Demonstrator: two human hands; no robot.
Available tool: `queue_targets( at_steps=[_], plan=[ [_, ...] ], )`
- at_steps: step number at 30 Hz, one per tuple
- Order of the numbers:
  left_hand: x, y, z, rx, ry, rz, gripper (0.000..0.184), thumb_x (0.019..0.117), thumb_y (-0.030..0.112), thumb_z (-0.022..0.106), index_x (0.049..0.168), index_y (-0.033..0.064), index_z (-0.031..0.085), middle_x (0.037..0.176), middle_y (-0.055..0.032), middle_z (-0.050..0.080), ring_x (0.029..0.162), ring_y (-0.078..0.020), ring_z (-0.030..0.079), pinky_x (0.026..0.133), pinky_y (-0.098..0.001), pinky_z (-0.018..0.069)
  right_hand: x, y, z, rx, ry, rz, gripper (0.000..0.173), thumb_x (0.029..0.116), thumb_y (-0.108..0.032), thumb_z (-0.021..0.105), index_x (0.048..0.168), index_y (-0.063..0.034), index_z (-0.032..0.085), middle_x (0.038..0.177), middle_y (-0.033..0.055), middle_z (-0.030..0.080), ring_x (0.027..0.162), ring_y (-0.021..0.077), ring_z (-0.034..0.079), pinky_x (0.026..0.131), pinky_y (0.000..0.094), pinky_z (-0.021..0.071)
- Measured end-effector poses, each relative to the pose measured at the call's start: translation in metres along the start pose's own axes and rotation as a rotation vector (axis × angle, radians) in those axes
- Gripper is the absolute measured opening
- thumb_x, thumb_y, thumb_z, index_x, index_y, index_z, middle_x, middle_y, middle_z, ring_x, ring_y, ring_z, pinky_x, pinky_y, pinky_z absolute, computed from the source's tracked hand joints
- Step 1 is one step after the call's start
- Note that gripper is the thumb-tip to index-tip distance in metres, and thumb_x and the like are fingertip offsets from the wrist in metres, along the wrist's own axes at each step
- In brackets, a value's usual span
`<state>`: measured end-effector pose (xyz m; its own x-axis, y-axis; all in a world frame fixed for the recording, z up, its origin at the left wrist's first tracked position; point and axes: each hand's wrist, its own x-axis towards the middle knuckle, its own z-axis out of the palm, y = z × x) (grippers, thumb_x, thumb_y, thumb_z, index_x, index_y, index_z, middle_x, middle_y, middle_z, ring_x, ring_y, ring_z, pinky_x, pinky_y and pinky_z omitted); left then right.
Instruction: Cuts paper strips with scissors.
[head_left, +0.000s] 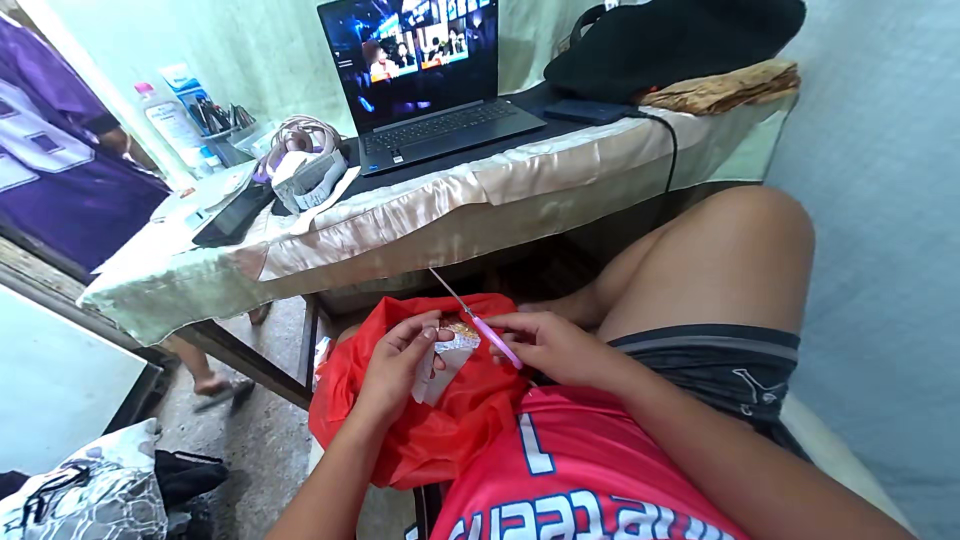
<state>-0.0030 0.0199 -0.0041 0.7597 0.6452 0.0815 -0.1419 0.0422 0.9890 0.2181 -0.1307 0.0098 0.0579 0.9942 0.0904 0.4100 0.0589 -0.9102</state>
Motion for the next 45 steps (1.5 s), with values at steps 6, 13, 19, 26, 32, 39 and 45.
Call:
queue_targets(
  at_steps=[6,13,19,26,32,39,45],
  plan=[
    [0.000,0.002,0.001,0.002,0.069,-0.007,0.027,0.1087,0.014,0.048,0.123,-0.0034,0.064,0.103,-0.0155,0.074,0.072,-0.0170,0.069,0.064,-0.0285,0.0579,0.001,0.003,0.000,-0.012,0.031,0.014,0.038,0.1021,-0.025,0.064,0.138,-0.0130,0.061,0.109,0.0000,0.074,0.094,0.0073,0.071,0.088,0.0257,0.0594],
    [0.001,-0.001,-0.002,-0.003,0.065,0.028,0.024,0.1067,0.014,0.051,0.113,-0.0023,0.069,0.099,-0.0133,0.073,0.068,-0.0141,0.065,0.062,-0.0273,0.0558,0.001,0.006,0.000,-0.042,-0.012,0.011,0.036,0.1026,-0.021,0.063,0.138,-0.0138,0.061,0.112,-0.0015,0.074,0.096,0.0060,0.071,0.087,0.0248,0.0585],
    [0.002,-0.002,-0.003,-0.001,0.079,0.066,0.023,0.1064,0.017,0.053,0.105,0.0007,0.069,0.083,-0.0060,0.065,0.058,-0.0093,0.053,0.055,-0.0240,0.0481,0.001,0.011,-0.001,-0.106,-0.031,0.034,0.034,0.1030,-0.024,0.061,0.136,-0.0150,0.060,0.102,0.0006,0.071,0.088,0.0087,0.069,0.081,0.0278,0.0585],
    [0.001,0.001,0.000,-0.090,0.151,-0.032,0.027,0.1072,0.016,0.051,0.112,-0.0028,0.070,0.098,-0.0130,0.071,0.075,-0.0163,0.066,0.069,-0.0317,0.0576,0.000,0.009,0.002,-0.038,-0.047,0.009,0.035,0.1024,-0.021,0.062,0.136,-0.0127,0.060,0.102,0.0012,0.071,0.087,0.0084,0.068,0.080,0.0265,0.0581],
    [0.002,0.006,0.003,-0.160,0.170,-0.130,0.031,0.1106,0.017,0.044,0.122,-0.0028,0.065,0.110,-0.0149,0.073,0.087,-0.0209,0.071,0.077,-0.0367,0.0606,-0.001,0.009,0.005,-0.002,-0.088,0.033,0.041,0.1007,-0.023,0.064,0.140,-0.0148,0.058,0.120,0.0035,0.068,0.100,0.0100,0.069,0.086,0.0285,0.0588],
    [0.003,0.006,0.006,-0.239,0.182,-0.176,0.031,0.1103,0.017,0.045,0.123,-0.0031,0.064,0.113,-0.0163,0.072,0.094,-0.0228,0.072,0.082,-0.0380,0.0608,-0.003,0.006,0.007,-0.012,-0.100,0.013,0.045,0.1012,-0.024,0.063,0.145,-0.0158,0.056,0.126,0.0033,0.066,0.105,0.0087,0.067,0.090,0.0276,0.0578],
    [0.002,0.005,0.008,-0.318,0.174,-0.160,0.028,0.1088,0.015,0.049,0.121,-0.0035,0.065,0.110,-0.0178,0.072,0.093,-0.0239,0.072,0.083,-0.0390,0.0615,-0.001,0.007,0.008,-0.006,-0.118,0.004,0.047,0.1007,-0.025,0.065,0.145,-0.0144,0.055,0.129,0.0031,0.065,0.108,0.0078,0.066,0.092,0.0267,0.0572]
  ],
)
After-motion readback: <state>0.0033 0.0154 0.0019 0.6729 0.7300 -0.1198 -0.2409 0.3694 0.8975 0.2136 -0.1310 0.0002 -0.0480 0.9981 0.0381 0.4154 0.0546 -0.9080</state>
